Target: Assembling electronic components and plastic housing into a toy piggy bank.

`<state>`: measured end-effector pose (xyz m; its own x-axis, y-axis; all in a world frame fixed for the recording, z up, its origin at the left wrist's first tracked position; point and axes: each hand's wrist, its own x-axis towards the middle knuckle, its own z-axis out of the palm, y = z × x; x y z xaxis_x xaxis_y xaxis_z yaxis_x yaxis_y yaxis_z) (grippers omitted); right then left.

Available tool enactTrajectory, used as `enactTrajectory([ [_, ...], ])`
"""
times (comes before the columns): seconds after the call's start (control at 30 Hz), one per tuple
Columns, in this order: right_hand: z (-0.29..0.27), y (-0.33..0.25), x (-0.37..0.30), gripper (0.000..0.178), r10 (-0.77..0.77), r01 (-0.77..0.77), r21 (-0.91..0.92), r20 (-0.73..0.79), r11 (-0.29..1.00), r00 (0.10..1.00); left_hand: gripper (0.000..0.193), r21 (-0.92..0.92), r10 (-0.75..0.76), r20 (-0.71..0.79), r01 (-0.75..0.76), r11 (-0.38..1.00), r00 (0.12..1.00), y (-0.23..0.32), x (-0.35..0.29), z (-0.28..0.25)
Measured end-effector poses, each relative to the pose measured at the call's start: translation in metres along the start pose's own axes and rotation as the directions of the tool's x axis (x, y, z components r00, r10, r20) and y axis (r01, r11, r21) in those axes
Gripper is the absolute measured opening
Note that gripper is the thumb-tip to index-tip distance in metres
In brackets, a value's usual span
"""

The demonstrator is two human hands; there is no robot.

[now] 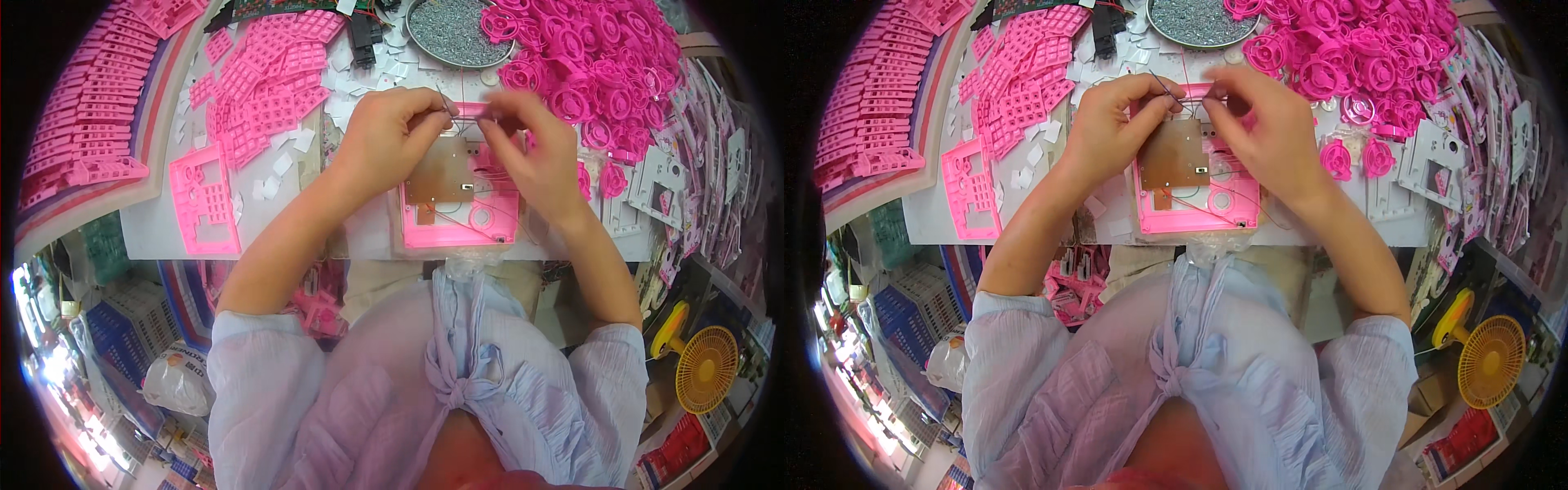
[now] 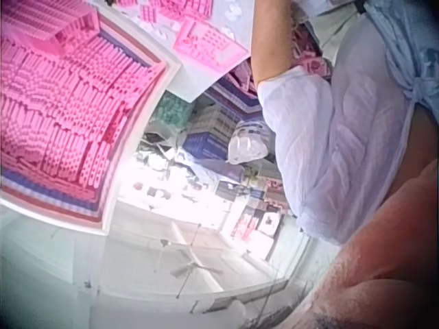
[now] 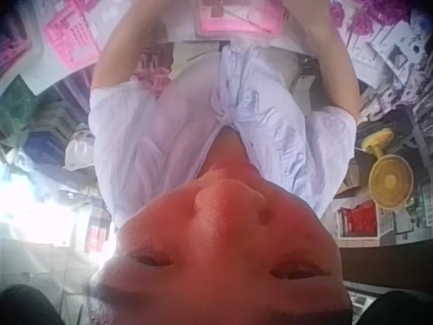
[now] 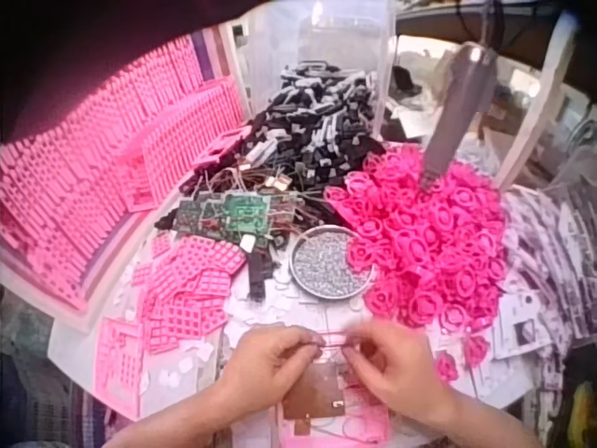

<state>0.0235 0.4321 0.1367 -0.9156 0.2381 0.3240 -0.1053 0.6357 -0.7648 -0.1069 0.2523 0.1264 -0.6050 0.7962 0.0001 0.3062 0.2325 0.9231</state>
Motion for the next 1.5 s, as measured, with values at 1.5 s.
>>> enactTrajectory([
  [1.5,-0.005,-0.004,0.025,0.017,-0.304,0.433,-0.528,0.316,0.731,0.899,0.014,0.248,0.198,-0.031,-0.184,0.951,0.980,0.008,-0.011,0.005],
])
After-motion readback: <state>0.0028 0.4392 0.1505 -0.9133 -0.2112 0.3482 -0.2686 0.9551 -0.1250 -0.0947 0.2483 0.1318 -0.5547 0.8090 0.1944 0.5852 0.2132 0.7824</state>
